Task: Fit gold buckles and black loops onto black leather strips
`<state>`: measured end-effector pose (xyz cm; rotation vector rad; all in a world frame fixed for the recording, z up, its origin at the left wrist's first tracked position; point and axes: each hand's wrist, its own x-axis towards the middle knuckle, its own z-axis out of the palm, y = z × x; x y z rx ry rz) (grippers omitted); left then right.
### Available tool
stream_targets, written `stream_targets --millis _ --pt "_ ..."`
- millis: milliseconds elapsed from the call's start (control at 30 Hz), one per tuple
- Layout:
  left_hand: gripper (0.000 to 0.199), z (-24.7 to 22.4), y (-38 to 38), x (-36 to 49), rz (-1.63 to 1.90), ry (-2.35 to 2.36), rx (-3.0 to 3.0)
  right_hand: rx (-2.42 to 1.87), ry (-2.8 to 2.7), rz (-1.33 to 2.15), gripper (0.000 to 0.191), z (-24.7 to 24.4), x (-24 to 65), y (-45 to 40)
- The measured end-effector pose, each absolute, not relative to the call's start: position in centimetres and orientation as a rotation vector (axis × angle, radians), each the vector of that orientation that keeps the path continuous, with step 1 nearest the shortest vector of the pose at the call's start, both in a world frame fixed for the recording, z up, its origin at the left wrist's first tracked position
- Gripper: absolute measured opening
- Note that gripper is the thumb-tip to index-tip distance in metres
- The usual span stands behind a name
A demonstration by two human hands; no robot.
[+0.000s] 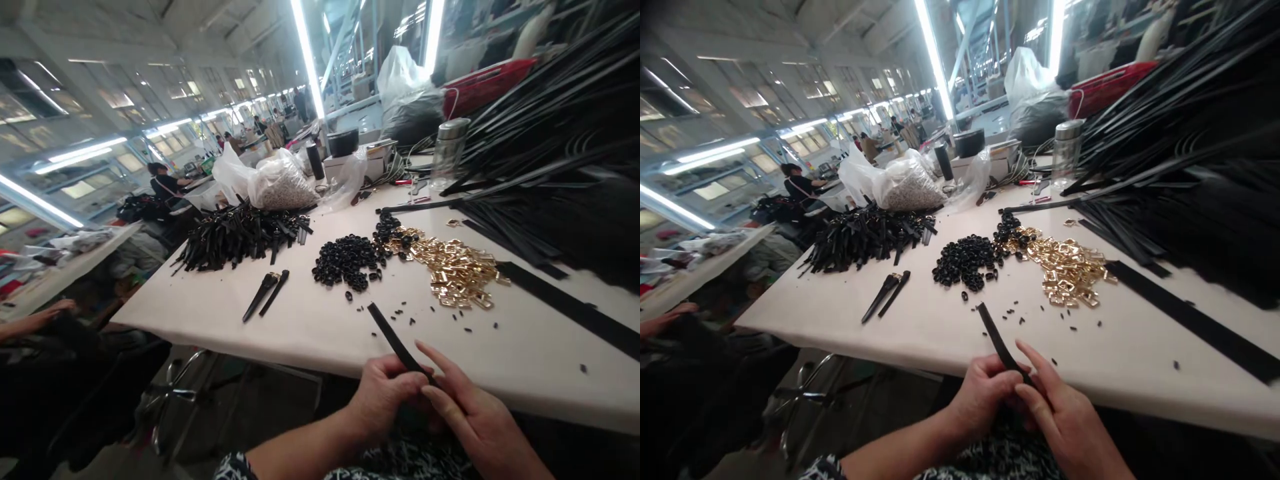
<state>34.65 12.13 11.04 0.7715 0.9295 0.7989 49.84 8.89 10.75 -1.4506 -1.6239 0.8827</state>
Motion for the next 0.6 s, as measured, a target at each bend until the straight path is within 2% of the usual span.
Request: stream_targets --millis 133,267,400,600 --pt "0.029 11.6 15.1 31.9 1.147 1.036 0.714 -1.418 -1.73 0.672 0.04 10.8 51.2 9.8" --pt "0.02 13.0 20.9 26.5 1.581 1.049 0.359 -1.467 -1.731 0.38 0.035 10.2 54.6 10.7" --pt "0.007 14.6 25.5 21.7 1.711 1.123 0.154 -1.544 -1.718 0.134 0.035 10.0 57.7 11.4" --pt "0.04 16.1 27.3 19.1 1.544 1.163 0.07 -1.754 -1.695 -0.067 0.03 12.2 60.4 12.0"
